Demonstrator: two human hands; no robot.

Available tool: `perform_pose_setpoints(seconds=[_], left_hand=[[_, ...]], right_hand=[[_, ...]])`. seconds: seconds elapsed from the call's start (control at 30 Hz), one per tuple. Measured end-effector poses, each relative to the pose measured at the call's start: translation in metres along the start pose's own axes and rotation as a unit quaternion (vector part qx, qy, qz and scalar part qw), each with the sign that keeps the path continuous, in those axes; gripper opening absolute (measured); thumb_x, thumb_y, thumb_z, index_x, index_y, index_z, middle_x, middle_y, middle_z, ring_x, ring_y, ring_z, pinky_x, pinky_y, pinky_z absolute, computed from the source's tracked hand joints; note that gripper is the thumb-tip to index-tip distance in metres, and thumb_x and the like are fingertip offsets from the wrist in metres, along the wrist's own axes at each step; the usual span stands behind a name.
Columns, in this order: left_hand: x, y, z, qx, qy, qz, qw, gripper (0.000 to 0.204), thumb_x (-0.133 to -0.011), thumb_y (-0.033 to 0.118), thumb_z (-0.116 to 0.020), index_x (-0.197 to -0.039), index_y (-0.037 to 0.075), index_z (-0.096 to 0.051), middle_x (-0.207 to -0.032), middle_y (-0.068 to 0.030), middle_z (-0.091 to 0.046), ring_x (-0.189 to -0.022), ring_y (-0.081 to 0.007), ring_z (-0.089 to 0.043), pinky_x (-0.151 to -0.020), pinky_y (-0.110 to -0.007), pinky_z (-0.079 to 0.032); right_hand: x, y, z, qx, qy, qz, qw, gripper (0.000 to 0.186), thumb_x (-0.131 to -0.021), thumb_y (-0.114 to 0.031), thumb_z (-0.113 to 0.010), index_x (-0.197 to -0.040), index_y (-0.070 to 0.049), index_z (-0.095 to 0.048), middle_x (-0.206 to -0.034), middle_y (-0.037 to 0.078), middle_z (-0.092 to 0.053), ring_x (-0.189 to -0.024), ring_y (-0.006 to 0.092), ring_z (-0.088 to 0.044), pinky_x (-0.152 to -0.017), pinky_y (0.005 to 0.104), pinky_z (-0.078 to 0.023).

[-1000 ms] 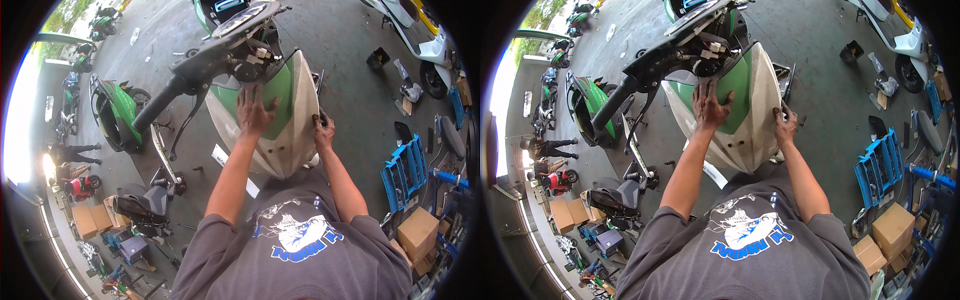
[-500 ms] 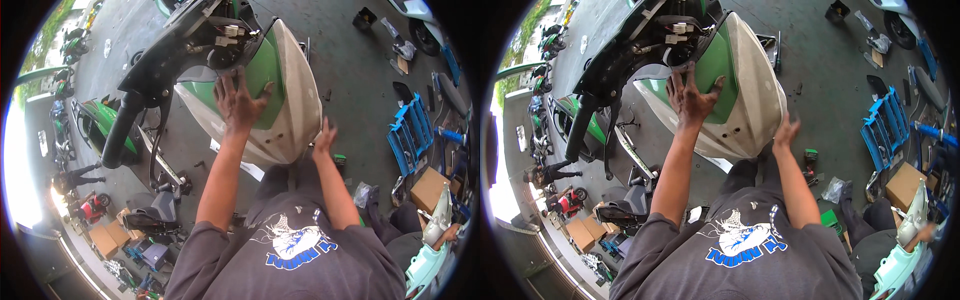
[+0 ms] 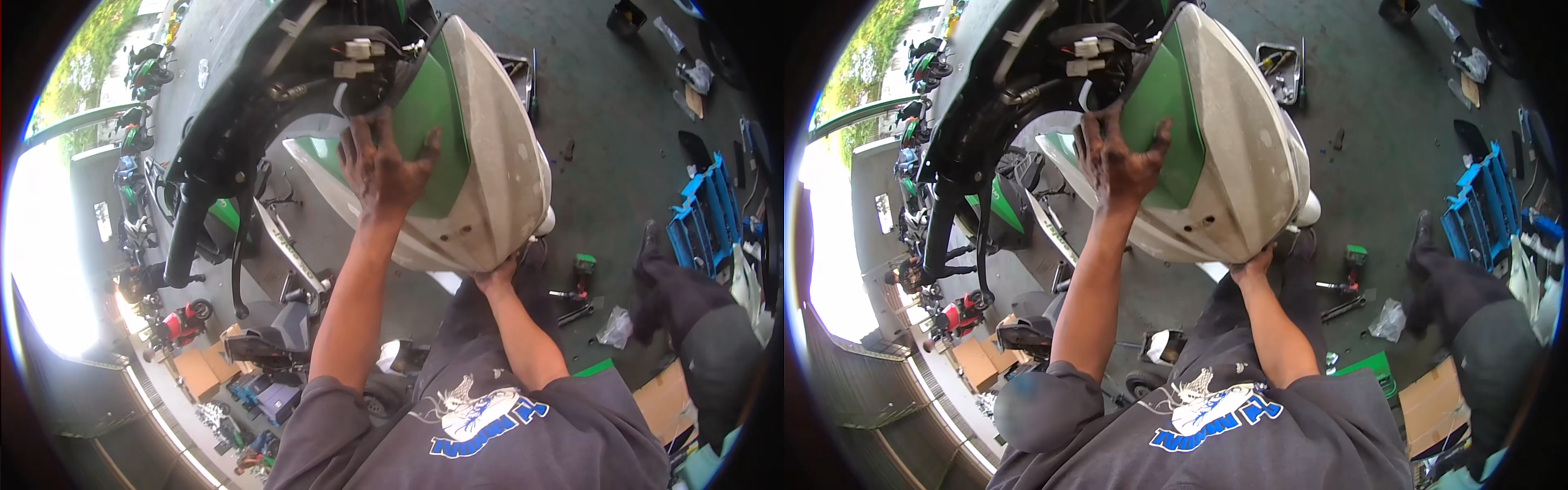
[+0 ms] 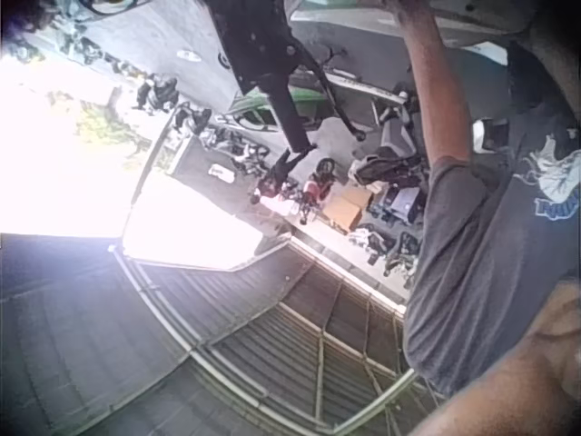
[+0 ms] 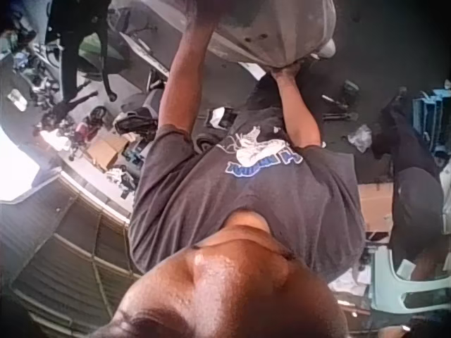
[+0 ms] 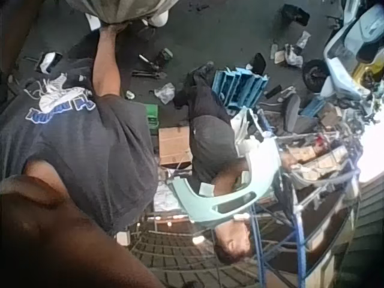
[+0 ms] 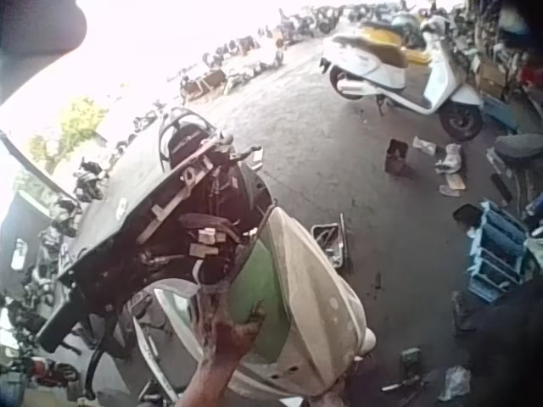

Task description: The person assembles a front panel and license plate bracket on a white motorcycle, handling plastic fairings and using a power drill to secure bolts.

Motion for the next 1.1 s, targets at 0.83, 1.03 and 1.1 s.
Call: perform_pose_setpoints(seconds=[0.83, 1.03, 1.1], left_hand=[[-0.004, 0.01, -0.014, 0.004, -0.013, 0.024, 1.0, 0.071, -0.077, 0.051, -0.074, -0.127, 0.005, -0.055, -0.11, -0.0218, -0.051, -0.103, -0.0421, -0.052, -0.088, -0.051, -0.041], [0.002, -0.004, -0.01, -0.01, -0.004, 0.037, 0.999, 0.068, -0.074, 0.055, -0.076, -0.124, 0.012, -0.063, -0.102, -0.0168, -0.054, -0.102, -0.0384, -0.053, -0.089, -0.05, -0.041], [-0.002, -0.001, -0.017, 0.003, -0.003, 0.033, 0.999, 0.068, -0.073, 0.055, -0.077, -0.124, 0.012, -0.063, -0.102, -0.0167, -0.055, -0.102, -0.0379, -0.054, -0.089, -0.049, -0.042]], right_hand=[[-0.029, -0.015, 0.057, 0.019, 0.054, 0.091, 0.994, 0.07, -0.098, -0.065, -0.023, -0.146, -0.017, -0.039, -0.145, 0.005, -0.046, -0.132, 0.0285, -0.047, -0.108, 0.0454, -0.04], [0.031, -0.021, 0.19, 0.04, 0.488, 0.058, 0.87, 0.087, -0.089, -0.077, -0.033, -0.148, -0.014, -0.038, -0.156, 0.006, -0.035, -0.141, 0.0246, -0.033, -0.111, 0.0439, -0.031], [0.04, -0.026, 0.216, 0.042, 0.51, 0.065, 0.857, 0.087, -0.089, -0.076, -0.032, -0.15, -0.014, -0.035, -0.158, 0.006, -0.031, -0.144, 0.0254, -0.028, -0.113, 0.049, -0.026]])
Point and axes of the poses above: each hand's wrist, its own x-axis away from the middle knuckle, its own z-axis out of the back of the hand, y = z × x, the point moved 6 cm from there along -x, towards the middle knuckle
